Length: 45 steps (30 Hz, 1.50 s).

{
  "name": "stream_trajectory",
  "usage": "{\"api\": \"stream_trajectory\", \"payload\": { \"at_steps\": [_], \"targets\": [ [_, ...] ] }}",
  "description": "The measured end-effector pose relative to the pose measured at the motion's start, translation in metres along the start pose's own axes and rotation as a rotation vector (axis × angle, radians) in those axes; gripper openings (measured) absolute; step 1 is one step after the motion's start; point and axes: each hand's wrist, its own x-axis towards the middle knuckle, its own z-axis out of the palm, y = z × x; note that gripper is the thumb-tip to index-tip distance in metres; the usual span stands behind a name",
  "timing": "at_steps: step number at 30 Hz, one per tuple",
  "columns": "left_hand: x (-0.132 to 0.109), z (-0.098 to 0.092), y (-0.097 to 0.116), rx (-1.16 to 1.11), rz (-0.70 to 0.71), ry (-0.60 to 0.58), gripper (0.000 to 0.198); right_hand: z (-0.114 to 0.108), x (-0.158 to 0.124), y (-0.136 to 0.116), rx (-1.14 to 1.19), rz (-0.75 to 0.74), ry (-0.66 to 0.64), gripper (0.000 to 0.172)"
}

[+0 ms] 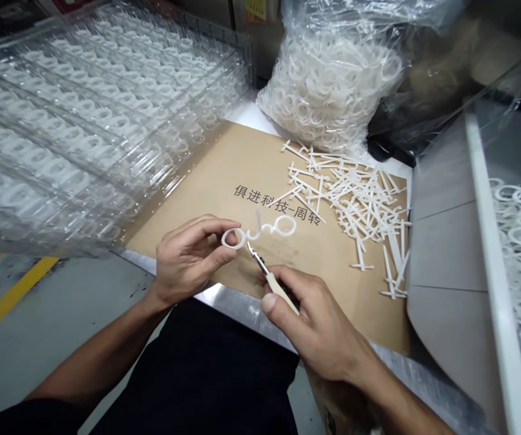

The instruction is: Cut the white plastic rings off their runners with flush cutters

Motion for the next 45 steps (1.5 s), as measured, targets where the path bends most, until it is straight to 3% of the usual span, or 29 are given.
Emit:
{"api": "stream_trajectory", "payload": {
  "at_steps": [27,45],
  "targets": [
    [0.0023,-0.0005,-0.0008,0.018,0.084,-0.010,0.029,-0.0005,0.0007,0.0011,0.066,0.072,-0.016,0.046],
    [0.0026,-0.0010,0.0021,0.089,0.106,-0.047,0.029,0.0017,0.0005,0.0036,0.075,0.081,0.003,0.042]
  ]
}}
